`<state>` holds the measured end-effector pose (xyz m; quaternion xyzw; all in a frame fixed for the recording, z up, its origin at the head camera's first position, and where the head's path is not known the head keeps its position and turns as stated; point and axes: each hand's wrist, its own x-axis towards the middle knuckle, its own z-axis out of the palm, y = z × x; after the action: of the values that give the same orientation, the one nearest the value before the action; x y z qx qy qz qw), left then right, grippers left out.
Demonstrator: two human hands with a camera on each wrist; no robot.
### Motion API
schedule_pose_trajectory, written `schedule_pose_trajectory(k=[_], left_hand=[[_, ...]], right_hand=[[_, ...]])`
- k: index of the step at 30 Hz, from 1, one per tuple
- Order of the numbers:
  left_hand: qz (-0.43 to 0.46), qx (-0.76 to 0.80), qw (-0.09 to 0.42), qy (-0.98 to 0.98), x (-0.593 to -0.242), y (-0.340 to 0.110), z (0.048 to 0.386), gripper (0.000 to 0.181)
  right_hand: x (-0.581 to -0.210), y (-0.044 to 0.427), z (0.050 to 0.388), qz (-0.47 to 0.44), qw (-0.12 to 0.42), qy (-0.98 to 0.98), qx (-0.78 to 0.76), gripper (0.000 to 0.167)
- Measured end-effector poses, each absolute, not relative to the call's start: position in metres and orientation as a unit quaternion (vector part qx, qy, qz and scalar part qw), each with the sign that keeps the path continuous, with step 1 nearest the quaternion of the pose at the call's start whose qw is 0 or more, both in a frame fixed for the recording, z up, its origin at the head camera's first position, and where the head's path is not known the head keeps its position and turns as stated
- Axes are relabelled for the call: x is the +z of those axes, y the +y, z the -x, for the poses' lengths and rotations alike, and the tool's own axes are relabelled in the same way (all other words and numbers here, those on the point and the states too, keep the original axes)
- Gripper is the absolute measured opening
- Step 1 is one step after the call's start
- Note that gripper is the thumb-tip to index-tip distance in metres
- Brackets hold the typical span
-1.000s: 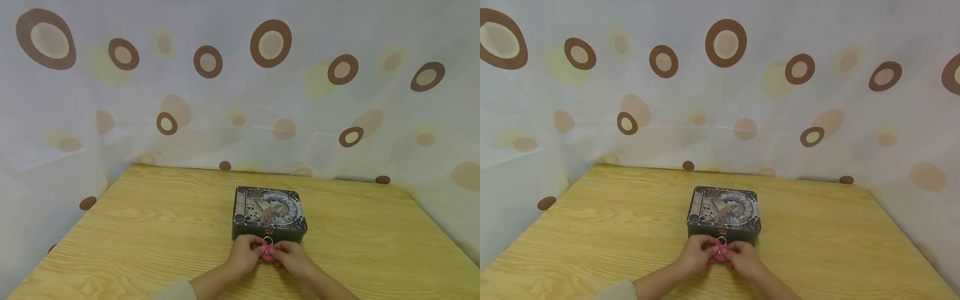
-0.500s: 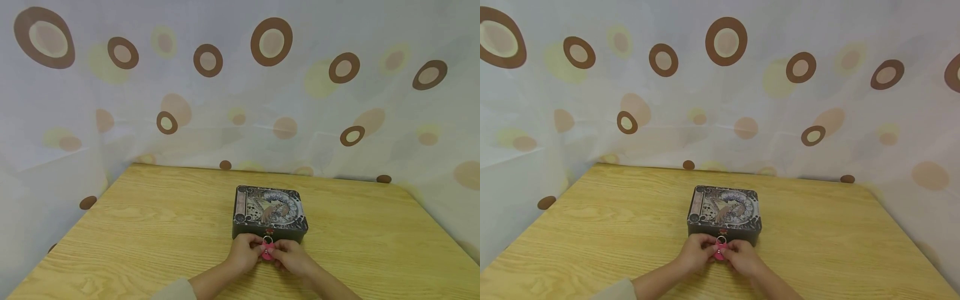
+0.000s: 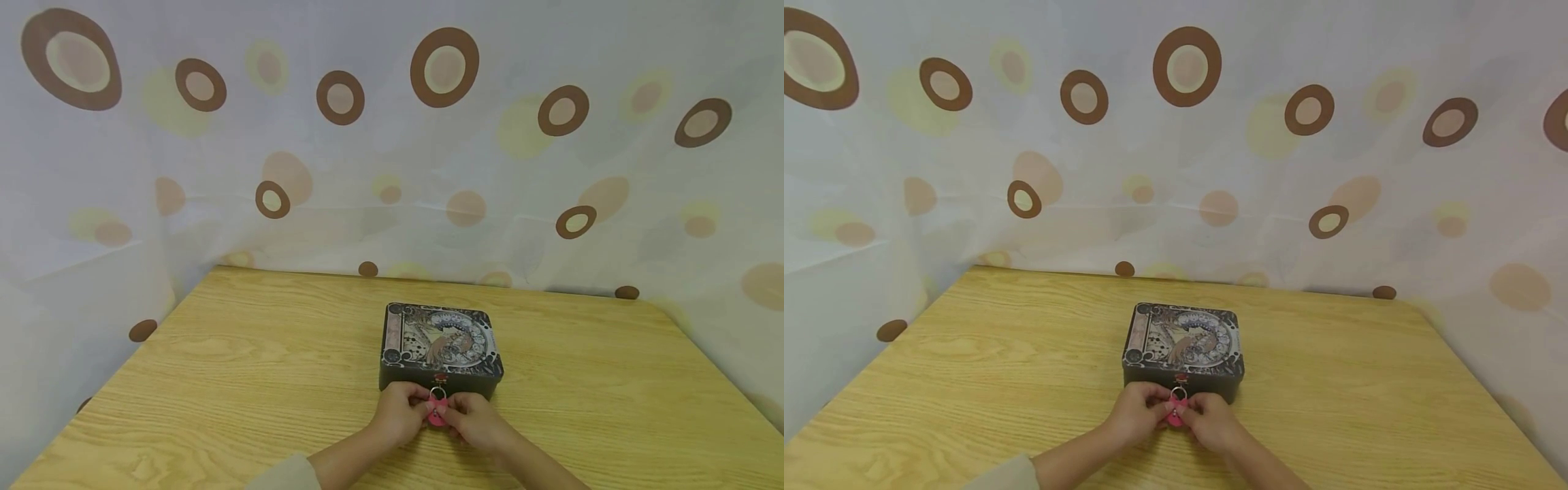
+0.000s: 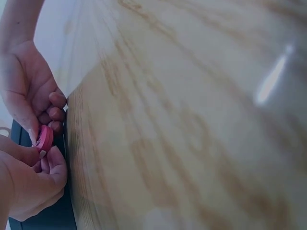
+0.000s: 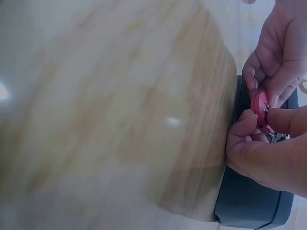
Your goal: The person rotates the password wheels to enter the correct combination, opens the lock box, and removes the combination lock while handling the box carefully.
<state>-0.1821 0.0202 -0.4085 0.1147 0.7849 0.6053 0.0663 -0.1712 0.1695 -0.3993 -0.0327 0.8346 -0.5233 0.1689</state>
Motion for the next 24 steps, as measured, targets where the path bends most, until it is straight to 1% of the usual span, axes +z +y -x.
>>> schedule_pose_trajectory(k=[24], left_hand=[[-0.114, 0.586, 0.053, 0.800, -0.4079, 0.0193, 0.1839, 0.007]], right_hand=[[-0.3990, 0.1687, 0.1713, 0.076, 0.162, 0.838, -0.515, 0.015]])
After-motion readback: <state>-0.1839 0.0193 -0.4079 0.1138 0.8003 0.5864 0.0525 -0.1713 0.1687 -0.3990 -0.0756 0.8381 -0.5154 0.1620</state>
